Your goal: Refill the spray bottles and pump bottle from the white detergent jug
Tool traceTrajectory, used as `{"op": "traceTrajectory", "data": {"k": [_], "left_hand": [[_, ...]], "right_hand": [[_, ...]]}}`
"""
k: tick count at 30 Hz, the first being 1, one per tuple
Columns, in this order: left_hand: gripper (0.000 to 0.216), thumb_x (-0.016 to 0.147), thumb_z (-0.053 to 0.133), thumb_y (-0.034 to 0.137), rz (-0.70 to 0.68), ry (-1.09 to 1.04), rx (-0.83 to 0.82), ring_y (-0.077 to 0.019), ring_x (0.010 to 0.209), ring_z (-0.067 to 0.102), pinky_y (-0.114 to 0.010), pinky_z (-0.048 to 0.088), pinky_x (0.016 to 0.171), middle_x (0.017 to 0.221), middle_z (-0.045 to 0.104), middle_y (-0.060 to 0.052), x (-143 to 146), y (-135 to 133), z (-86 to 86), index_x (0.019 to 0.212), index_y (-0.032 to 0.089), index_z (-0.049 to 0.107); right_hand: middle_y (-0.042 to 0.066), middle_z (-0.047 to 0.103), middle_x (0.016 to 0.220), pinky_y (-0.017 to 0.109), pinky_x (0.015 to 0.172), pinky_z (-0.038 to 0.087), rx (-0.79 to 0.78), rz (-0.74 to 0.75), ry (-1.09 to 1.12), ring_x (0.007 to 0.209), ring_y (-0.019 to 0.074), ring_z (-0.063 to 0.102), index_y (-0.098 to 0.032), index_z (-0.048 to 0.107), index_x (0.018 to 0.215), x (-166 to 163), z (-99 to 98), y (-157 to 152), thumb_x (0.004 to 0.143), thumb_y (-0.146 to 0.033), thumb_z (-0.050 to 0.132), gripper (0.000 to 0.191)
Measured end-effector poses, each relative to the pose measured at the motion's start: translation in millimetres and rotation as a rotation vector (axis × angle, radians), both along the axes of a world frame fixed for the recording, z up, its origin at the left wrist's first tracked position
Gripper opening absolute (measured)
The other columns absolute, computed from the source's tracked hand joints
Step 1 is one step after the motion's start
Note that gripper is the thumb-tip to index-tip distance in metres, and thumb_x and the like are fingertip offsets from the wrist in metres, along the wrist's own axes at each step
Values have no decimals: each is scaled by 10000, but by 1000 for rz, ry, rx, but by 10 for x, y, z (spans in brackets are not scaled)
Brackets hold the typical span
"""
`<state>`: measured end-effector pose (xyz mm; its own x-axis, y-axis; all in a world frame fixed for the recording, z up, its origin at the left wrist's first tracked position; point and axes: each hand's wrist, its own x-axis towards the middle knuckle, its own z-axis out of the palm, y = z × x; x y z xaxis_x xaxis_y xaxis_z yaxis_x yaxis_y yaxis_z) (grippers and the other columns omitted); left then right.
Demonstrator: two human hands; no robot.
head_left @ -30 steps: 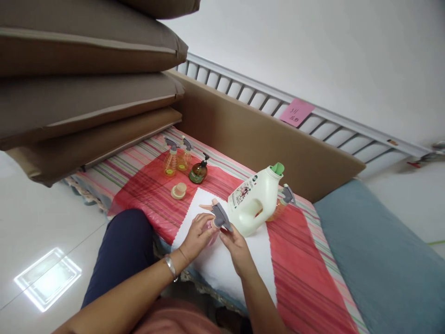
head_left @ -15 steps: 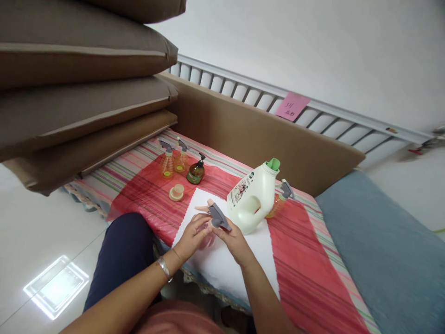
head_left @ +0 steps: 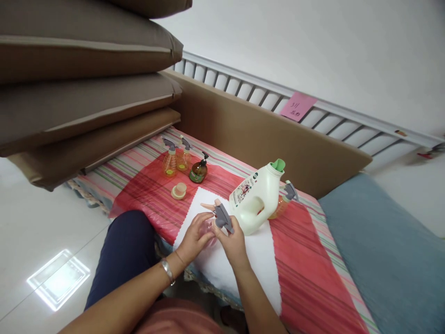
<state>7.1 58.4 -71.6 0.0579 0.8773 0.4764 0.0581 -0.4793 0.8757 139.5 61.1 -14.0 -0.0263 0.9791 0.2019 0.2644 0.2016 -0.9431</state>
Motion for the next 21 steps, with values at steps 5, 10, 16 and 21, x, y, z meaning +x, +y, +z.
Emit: {"op": "traceTrajectory", "data": {"k": [5,10,16,21], "left_hand": [[381,850,555,252,66,9,44,-233,1179,465,-465,348,1029,1240,500,-99,53,-69,-2,1227,276,510],[301,839,558,229,119,-56,61,-231,1127,504,-463,390,987,1169,533,-93,92,-34,32,1139,252,566],[271,853,545,283,97,-89,62,-223,1097,519,-429,406,965,1132,554,-90,101,-40,105,1119,239,567],[307,863,528,311,72,-18,68,-234,1148,485,-442,372,996,1179,535,-102,76,-51,77,1161,236,531]], "right_hand": [[23,619,853,318,749,466,17,-120,3,810,185,570,-197,515,836,-110,-92,-62,706,-311,685,242],[7,602,782,303,690,477,8,-164,25,737,173,567,-202,506,836,-154,-142,-90,711,-327,684,251],[60,649,924,382,877,460,30,-30,94,930,224,589,-197,580,972,-115,-104,-84,716,-343,676,309],[70,648,1029,429,979,388,27,122,130,1082,242,541,-209,584,1078,-53,9,-84,792,-324,605,309]]}}
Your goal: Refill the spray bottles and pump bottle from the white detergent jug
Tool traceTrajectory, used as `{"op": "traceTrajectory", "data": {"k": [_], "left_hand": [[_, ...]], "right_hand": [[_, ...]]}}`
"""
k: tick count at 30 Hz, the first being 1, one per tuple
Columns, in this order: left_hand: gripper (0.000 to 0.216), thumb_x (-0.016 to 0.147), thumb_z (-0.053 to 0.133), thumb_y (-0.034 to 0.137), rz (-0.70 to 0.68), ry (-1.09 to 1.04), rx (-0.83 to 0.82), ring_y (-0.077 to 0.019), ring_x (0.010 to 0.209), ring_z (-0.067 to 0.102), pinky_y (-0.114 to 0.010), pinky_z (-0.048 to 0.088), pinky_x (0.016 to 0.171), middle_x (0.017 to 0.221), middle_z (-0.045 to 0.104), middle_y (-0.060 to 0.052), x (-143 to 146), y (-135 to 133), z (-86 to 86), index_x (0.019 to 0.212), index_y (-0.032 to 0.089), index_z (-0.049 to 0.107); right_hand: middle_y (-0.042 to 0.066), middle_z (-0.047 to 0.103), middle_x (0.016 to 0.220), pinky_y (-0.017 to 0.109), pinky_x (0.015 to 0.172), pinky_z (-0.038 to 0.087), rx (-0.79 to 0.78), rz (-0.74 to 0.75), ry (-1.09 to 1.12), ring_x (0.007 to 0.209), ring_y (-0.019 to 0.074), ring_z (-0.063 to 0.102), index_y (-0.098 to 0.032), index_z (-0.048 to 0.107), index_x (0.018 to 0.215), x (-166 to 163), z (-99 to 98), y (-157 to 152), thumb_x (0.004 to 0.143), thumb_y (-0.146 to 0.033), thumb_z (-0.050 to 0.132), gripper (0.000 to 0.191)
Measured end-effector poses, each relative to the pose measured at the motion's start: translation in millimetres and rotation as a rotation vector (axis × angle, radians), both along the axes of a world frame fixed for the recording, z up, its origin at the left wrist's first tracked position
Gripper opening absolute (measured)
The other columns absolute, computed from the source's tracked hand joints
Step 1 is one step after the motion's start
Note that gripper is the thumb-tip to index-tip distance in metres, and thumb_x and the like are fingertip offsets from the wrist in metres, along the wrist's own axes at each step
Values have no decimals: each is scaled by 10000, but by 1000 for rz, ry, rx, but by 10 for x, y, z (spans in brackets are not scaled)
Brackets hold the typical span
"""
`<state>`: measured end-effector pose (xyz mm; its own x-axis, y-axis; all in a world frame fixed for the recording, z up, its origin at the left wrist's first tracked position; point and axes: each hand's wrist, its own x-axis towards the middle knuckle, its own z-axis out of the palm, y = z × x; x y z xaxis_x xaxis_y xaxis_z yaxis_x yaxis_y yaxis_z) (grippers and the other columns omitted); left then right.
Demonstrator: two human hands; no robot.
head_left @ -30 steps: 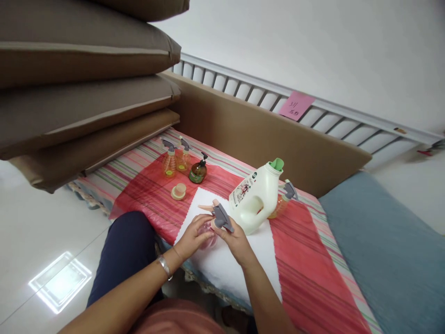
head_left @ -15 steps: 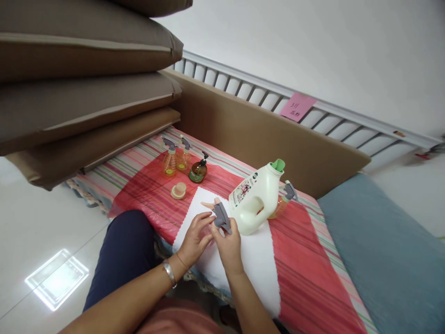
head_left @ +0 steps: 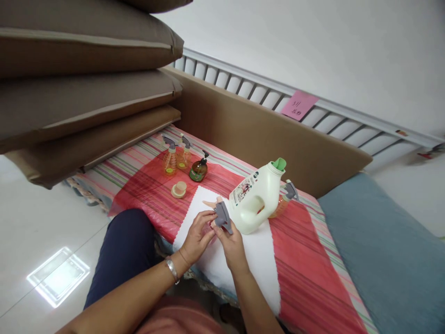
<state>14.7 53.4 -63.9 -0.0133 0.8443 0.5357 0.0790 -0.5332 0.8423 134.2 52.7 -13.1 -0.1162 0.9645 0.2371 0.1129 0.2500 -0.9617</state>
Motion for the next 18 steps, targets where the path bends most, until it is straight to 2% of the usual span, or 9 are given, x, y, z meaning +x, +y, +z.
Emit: {"op": "traceTrajectory", "data": {"k": [6,10,12,15,18], "left_hand": [[554,821,586,324,22,158,-21,-268,1186,459,-494,353,1008,1267,492,-135,-17,-23,-145,1317,219,362],[574,852,543,291,34,180,37,-277,1273,372,-523,317,1035,1356,396,-141,-8,-37,-190,1364,265,285],[536,863,527,281,32,166,49,-279,1301,334,-529,308,1040,1389,349,-129,0,-35,-197,1352,296,309],[464,871,515,288,13,136,44,-270,1280,360,-525,318,1034,1369,372,-114,5,-27,-197,1312,311,374],[439,872,512,312,5,124,40,-266,1251,392,-520,326,1026,1338,409,-110,-1,-25,-188,1297,311,404]], "right_hand": [[52,661,878,356,804,479,-19,-135,-63,859,214,593,-183,604,907,-28,-33,32,716,-349,666,260],[29,638,850,324,767,470,-14,-221,-100,811,187,578,-189,554,851,-87,-66,19,708,-320,676,230],[16,623,816,312,733,465,-16,-263,-119,772,178,567,-192,534,836,-108,-76,8,703,-314,685,235],[9,611,791,306,701,464,-21,-297,-130,745,175,560,-197,520,834,-110,-106,7,704,-331,695,255],[37,634,867,334,756,479,-19,-260,-113,805,191,582,-196,527,861,-83,-139,21,708,-334,694,266]]}}
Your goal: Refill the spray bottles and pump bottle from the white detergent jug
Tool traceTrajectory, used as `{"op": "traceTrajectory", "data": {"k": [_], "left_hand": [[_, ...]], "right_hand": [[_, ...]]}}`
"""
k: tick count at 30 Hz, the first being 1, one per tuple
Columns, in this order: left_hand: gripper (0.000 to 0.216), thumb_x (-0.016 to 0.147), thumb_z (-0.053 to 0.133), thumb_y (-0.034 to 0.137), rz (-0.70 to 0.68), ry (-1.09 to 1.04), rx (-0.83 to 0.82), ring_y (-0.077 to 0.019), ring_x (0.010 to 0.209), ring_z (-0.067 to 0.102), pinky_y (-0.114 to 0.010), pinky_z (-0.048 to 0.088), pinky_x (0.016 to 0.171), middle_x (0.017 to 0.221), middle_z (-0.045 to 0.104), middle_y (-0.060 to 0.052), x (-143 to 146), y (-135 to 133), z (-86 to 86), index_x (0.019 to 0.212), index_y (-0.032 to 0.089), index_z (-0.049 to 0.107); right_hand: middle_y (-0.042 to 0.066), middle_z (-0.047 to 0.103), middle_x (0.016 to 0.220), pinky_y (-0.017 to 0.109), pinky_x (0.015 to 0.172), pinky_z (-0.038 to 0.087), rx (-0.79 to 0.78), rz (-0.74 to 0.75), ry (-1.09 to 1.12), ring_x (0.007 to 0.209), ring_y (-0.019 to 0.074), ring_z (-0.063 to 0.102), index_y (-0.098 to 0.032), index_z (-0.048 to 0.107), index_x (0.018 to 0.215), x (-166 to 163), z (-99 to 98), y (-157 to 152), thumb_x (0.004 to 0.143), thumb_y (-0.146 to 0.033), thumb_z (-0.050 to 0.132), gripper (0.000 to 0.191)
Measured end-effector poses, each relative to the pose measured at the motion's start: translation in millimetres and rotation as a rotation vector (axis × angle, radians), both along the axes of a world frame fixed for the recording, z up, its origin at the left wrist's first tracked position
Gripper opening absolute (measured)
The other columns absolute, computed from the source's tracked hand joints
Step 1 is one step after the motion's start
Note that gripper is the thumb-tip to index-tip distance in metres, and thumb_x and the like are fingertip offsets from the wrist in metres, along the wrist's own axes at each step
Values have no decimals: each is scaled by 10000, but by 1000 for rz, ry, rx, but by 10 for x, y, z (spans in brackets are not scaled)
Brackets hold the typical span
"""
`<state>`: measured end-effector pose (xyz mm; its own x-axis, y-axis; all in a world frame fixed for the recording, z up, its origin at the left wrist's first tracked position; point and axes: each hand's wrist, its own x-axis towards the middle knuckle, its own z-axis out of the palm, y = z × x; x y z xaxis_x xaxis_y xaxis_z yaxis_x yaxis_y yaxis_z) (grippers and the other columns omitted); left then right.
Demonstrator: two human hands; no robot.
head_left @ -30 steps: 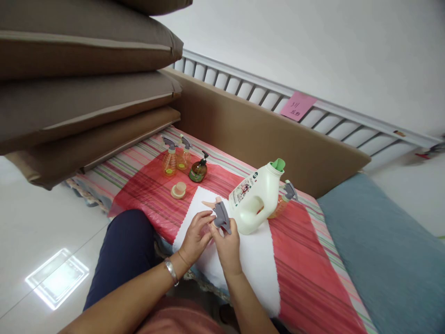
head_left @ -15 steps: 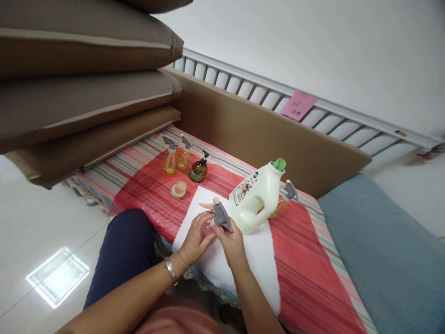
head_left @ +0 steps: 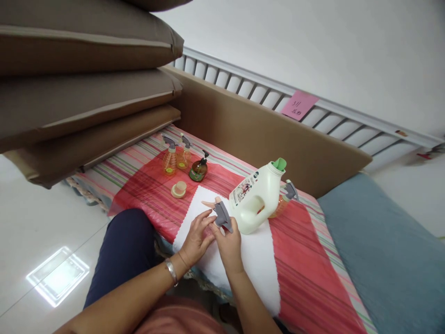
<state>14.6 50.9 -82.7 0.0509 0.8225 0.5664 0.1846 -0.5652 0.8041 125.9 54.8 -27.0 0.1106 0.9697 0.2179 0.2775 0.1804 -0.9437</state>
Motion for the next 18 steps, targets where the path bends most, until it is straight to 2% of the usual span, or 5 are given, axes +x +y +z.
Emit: {"op": "traceTrajectory", "data": {"k": [4,9,12,18], "left_hand": [[439,879,498,334,-5,-8,1,-265,1243,399,-513,332,1020,1329,417,-109,-11,-3,14,1306,315,399],[454,869,525,292,-4,0,-12,-259,1255,391,-509,331,1031,1331,413,-109,-6,3,20,1304,310,397],[478,863,536,261,0,7,-12,-256,1267,380,-512,323,1041,1342,404,-109,-10,5,20,1314,312,385],[526,863,534,233,-27,38,25,-271,1315,325,-537,321,1042,1429,299,-106,-29,0,-11,1340,351,346]], "right_hand": [[79,648,1007,399,876,462,13,114,38,943,228,595,-196,564,970,60,23,0,720,-341,685,314],[80,654,1053,449,967,411,-22,296,134,1050,251,572,-209,587,1091,131,96,-11,799,-337,611,320],[71,656,1057,430,936,437,-42,285,149,1011,243,592,-205,594,1085,144,79,20,792,-333,626,321],[59,670,912,399,840,481,-24,202,110,869,226,612,-188,607,998,131,-9,89,748,-352,661,304]]}}
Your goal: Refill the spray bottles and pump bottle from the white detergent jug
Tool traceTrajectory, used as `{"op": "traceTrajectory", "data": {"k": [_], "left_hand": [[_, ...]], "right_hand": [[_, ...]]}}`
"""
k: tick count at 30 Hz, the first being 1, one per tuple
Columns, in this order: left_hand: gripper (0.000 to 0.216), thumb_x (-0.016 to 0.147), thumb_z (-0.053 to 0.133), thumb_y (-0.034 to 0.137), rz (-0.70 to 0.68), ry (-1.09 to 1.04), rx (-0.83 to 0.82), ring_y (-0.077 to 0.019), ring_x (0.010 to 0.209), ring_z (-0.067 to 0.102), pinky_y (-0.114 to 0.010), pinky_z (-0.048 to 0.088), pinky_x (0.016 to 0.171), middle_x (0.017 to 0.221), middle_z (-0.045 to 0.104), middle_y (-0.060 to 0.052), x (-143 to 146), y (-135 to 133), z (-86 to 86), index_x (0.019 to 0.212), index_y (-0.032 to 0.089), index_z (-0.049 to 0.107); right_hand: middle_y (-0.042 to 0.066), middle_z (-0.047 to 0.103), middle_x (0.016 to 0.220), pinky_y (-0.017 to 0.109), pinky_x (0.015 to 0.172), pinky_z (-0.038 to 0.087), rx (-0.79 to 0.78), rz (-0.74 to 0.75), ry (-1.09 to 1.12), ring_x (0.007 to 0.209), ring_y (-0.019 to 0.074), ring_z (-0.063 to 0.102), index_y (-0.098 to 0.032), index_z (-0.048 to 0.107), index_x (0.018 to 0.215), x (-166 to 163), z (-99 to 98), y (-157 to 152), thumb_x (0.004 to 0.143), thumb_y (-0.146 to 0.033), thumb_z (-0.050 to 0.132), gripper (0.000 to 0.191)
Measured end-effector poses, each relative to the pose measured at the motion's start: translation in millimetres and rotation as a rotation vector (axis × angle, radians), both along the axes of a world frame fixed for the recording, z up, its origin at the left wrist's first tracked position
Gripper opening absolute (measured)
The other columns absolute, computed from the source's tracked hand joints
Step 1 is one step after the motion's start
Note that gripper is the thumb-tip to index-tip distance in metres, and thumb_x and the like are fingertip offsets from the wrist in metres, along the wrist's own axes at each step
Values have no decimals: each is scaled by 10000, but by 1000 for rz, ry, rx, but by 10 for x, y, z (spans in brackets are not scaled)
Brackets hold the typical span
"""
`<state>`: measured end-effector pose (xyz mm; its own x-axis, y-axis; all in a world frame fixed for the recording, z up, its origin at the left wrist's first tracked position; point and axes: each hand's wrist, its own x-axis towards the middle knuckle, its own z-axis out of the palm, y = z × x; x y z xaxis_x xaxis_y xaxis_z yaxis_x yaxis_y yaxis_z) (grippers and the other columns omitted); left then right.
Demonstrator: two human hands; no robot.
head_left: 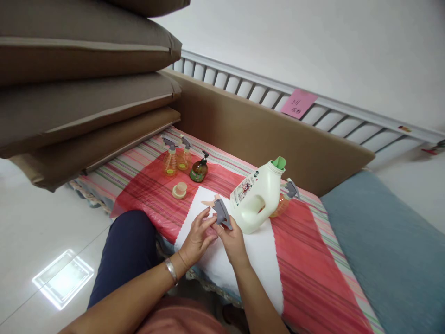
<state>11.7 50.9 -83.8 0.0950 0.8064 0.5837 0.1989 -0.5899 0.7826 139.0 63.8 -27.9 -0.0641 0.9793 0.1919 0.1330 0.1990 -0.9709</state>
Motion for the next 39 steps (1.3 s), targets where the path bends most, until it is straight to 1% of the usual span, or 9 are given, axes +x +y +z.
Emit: {"op": "traceTrajectory", "data": {"k": [4,10,17,20,23,29,33,36,39], "left_hand": [[526,866,529,218,8,0,22,-260,1326,310,-553,305,1051,1407,311,-114,3,11,-8,1335,343,326],[522,864,529,216,11,7,34,-254,1324,317,-555,302,1054,1401,320,-121,-2,25,-21,1332,324,325],[496,870,523,221,34,10,49,-260,1303,354,-530,337,1038,1371,354,-120,4,28,2,1320,317,336],[504,870,521,209,35,10,53,-257,1299,359,-532,336,1038,1371,354,-119,10,26,16,1322,317,327],[503,871,516,204,27,15,38,-252,1301,353,-532,328,1045,1380,350,-119,4,22,23,1324,307,323],[516,868,521,229,41,30,23,-250,1291,362,-513,322,1050,1376,364,-120,-10,30,-19,1338,300,320],[528,864,524,240,40,32,29,-250,1260,390,-520,323,1042,1341,413,-118,10,37,-31,1346,293,315],[540,852,544,280,37,-6,-20,-262,1251,407,-521,320,1043,1329,442,-124,2,56,-50,1347,270,328],[715,764,652,388,-1,-77,-147,-301,1279,387,-536,290,1062,1368,413,-160,-67,89,-150,1366,218,307]], "right_hand": [[30,642,859,363,803,482,26,-46,-40,815,197,592,-193,582,919,-23,7,-8,735,-314,665,235],[32,627,926,345,825,458,56,-89,-64,872,190,583,-201,550,914,-76,14,-44,743,-270,655,212],[70,666,983,432,918,450,20,96,-14,977,239,602,-209,599,1030,17,87,-50,786,-331,615,274],[67,668,998,442,932,444,-7,114,1,990,241,600,-213,602,1053,28,106,-39,802,-348,597,285],[57,659,988,408,887,465,-1,63,-20,972,234,594,-207,592,1034,3,83,-18,777,-339,625,290],[0,608,837,292,717,475,35,-63,-76,792,177,574,-207,544,878,-89,67,-20,724,-294,657,210],[-11,590,809,279,696,448,62,-148,-117,770,168,554,-211,516,837,-151,70,-49,706,-265,664,205],[-14,583,789,285,704,438,76,-201,-139,753,167,547,-211,500,818,-174,55,-60,708,-275,675,216],[-5,595,794,297,727,451,78,-201,-132,762,169,559,-207,504,831,-166,31,-59,733,-302,661,208]]}}
